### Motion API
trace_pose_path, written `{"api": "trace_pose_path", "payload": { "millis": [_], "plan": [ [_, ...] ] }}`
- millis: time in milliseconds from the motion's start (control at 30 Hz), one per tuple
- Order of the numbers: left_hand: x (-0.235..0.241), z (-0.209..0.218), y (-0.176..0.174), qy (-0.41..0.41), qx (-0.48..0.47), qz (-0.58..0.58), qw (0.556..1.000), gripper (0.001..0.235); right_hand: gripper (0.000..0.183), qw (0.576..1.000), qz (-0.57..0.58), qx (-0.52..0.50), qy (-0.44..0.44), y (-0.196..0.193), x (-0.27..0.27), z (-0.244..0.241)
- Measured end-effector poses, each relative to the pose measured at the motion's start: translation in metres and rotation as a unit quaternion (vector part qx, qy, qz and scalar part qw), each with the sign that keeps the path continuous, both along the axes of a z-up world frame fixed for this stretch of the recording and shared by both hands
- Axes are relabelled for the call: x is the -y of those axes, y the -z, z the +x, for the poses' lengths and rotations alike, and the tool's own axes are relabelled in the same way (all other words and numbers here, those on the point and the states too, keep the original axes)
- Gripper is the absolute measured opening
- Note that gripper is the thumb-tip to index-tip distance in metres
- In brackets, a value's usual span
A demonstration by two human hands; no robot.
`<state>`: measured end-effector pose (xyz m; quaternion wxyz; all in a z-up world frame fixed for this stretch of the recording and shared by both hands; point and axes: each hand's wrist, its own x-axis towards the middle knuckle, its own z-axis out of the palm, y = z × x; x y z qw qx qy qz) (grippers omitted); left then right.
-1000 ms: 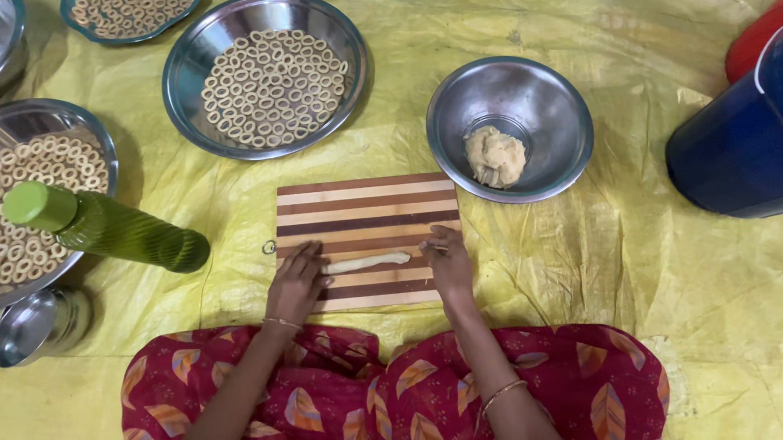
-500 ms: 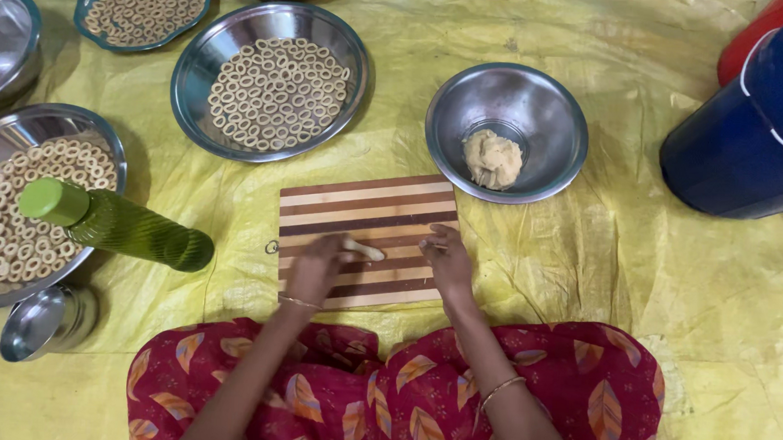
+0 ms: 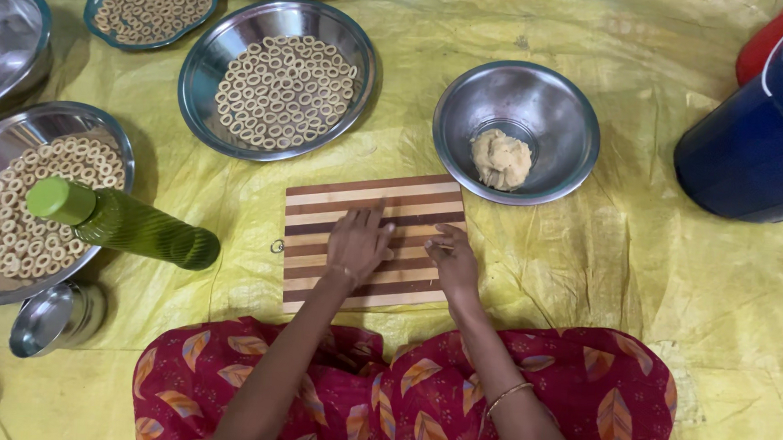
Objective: The person rolls small pieces of dough into thin ropes on a wooden board, then joins the ends to form rings and places them into a metal tray. The process is repeated continuously with dough taken from a nearby bowl.
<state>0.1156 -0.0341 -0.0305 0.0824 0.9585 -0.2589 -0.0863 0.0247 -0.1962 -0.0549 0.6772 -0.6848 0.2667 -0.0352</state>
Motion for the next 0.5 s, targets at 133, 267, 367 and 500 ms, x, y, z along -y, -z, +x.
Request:
{"api": "trace_pose_path", "payload": {
  "millis": [133, 267, 367, 500],
  "plan": [
    [0.018, 0.008, 0.008, 0.087, 0.004, 0.05, 0.995, 0.078, 0.042, 1.0, 0.006, -0.017, -0.002, 0.001, 0.002, -0.001],
    [0.005, -0.015, 0.018, 0.064, -0.046, 0.041, 0.996, 0.079, 0.04, 0.999, 0.006, -0.044, 0.009, -0.001, 0.005, -0.002],
    [-0.035, -0.051, 0.008, 0.087, -0.096, 0.049, 0.99, 0.083, 0.032, 0.999, -0.001, -0.049, -0.007, -0.003, 0.001, -0.005],
    [-0.067, -0.083, -0.015, 0.113, -0.185, 0.147, 0.965, 0.087, 0.031, 0.999, -0.005, -0.037, -0.031, -0.01, -0.012, 0.001]
  ]
}}
